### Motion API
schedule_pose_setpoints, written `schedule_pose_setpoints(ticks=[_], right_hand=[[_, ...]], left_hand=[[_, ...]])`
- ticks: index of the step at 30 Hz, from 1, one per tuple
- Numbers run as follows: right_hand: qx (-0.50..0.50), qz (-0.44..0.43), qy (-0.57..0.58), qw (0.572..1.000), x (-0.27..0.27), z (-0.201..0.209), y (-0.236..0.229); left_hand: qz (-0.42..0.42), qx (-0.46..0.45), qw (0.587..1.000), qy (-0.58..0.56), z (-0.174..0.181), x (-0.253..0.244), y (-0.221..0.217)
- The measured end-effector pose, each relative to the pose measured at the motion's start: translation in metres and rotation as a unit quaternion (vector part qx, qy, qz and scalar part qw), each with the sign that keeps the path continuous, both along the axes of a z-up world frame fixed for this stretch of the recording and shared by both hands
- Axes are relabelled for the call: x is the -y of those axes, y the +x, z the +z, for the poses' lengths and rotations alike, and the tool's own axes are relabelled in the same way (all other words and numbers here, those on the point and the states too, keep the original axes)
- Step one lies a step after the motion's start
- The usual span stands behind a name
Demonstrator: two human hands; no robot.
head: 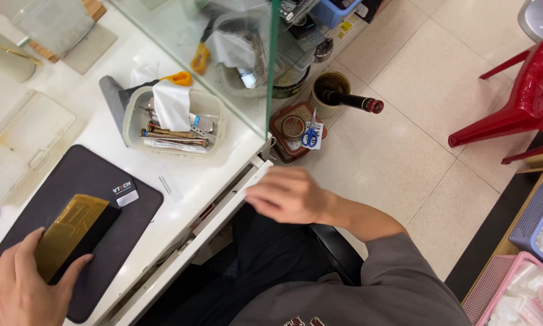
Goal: The person uses a hair dryer to heat a screen protector on a smartphone, then retrieves a small tool and wipes the device edges. They open a drawer, cut a piece of material with scissors, and continue cleaning the phone's ports and edges with a small cloth.
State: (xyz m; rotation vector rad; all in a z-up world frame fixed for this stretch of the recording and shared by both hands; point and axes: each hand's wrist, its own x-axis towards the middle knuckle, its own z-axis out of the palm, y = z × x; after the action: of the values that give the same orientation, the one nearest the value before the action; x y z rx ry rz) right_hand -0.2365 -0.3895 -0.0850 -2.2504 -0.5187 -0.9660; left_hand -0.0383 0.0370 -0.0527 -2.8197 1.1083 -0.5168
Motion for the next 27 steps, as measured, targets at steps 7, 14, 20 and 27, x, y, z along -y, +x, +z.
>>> schedule_pose_setpoints(ticks=[7, 14, 20, 27], right_hand=[[-0.087, 0.051, -0.067, 0.993, -0.058, 0.032, 0.077], [-0.045, -0.035, -0.163, 0.985, -0.098, 0.035, 0.123], [-0.107, -0.053, -0.205, 0.971, -0.103, 0.032, 0.128], [-0.096, -0.085, -0.289, 0.949, -0.11, 0.037, 0.128]], left_hand=[[0.011, 0.044, 0.999, 0.024, -0.015, -0.013, -0.007], [0.017, 0.063, 0.997, 0.03, -0.012, -0.003, -0.017], [-0.004, 0.062, 0.998, -0.019, -0.012, -0.001, -0.017], [0.004, 0.074, 0.997, -0.027, -0.014, 0.001, -0.021]])
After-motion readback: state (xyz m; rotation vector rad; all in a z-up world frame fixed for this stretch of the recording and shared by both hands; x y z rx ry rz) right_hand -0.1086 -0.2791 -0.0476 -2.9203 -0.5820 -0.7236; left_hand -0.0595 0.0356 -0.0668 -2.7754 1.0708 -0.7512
